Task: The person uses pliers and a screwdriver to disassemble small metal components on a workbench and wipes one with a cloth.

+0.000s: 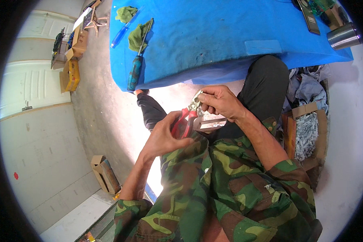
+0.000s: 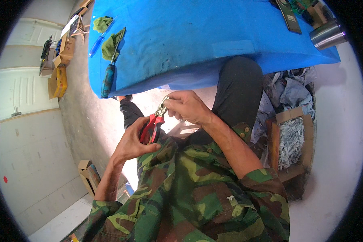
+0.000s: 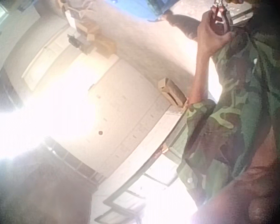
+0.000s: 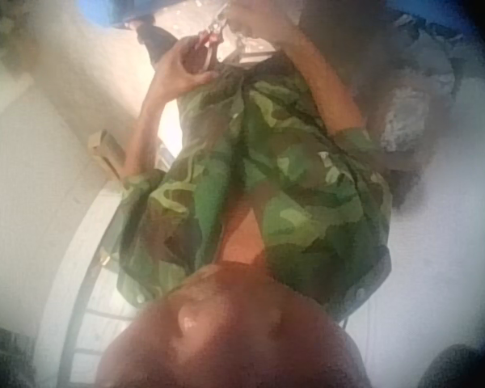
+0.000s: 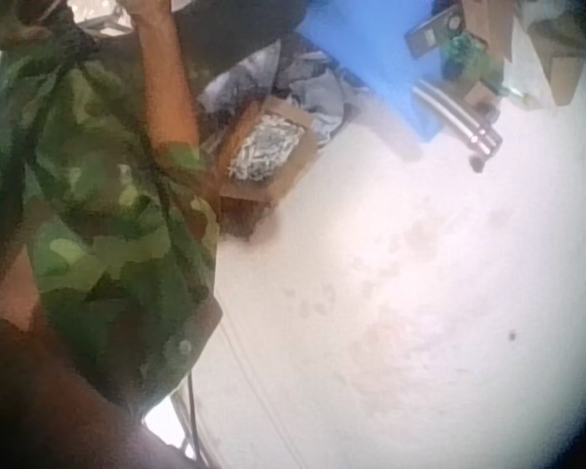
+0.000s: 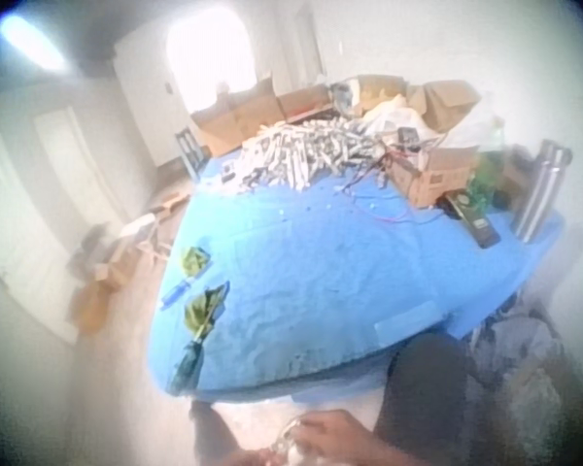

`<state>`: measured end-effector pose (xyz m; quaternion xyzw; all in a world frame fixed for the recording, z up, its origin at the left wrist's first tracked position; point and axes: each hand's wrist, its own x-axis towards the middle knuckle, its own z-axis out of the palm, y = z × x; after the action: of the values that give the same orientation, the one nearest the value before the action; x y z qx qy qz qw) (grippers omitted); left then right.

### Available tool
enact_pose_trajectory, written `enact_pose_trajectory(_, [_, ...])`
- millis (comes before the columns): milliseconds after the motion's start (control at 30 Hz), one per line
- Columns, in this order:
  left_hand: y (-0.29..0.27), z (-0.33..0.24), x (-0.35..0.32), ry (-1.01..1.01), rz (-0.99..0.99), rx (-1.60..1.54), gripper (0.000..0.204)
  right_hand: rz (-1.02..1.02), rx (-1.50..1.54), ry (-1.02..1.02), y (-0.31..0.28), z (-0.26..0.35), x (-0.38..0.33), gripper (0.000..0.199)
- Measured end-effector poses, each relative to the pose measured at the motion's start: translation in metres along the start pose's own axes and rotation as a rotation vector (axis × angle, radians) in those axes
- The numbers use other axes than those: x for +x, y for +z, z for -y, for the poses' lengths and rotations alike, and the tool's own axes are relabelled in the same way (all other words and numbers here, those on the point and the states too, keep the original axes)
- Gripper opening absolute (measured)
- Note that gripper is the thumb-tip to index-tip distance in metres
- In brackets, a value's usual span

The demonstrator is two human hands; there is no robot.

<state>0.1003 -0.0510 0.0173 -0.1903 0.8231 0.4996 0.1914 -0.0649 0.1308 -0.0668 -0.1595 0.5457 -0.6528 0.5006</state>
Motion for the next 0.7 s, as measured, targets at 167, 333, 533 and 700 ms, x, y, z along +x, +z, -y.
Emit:
enact_pose_trajectory(167, [0.006, -0.002, -0.003, -0.017, -0.012, 0.037, 0.083, 0.001, -0.004, 0.012, 0.002, -0.001, -0.001, 0.029])
enact_pose_trajectory(333, [0.009, 0.008, -0.007, -0.004, -0.03, -0.045, 0.083, 0.021, -0.035, 0.027, 0.003, 0.008, -0.004, 0.029])
enact_pose_trajectory(533, [0.022, 0.011, -0.016, -0.152, 0.115, -0.758, 0.077, 0.086, 0.038, -0.001, 0.004, 0.001, -0.002, 0.03])
enact_pose_trajectory(700, [0.043, 0.023, -0.016, -0.2, 0.246, -1.153, 0.058, 0.134, 0.025, -0.02, 0.005, 0.009, -0.005, 0.028])
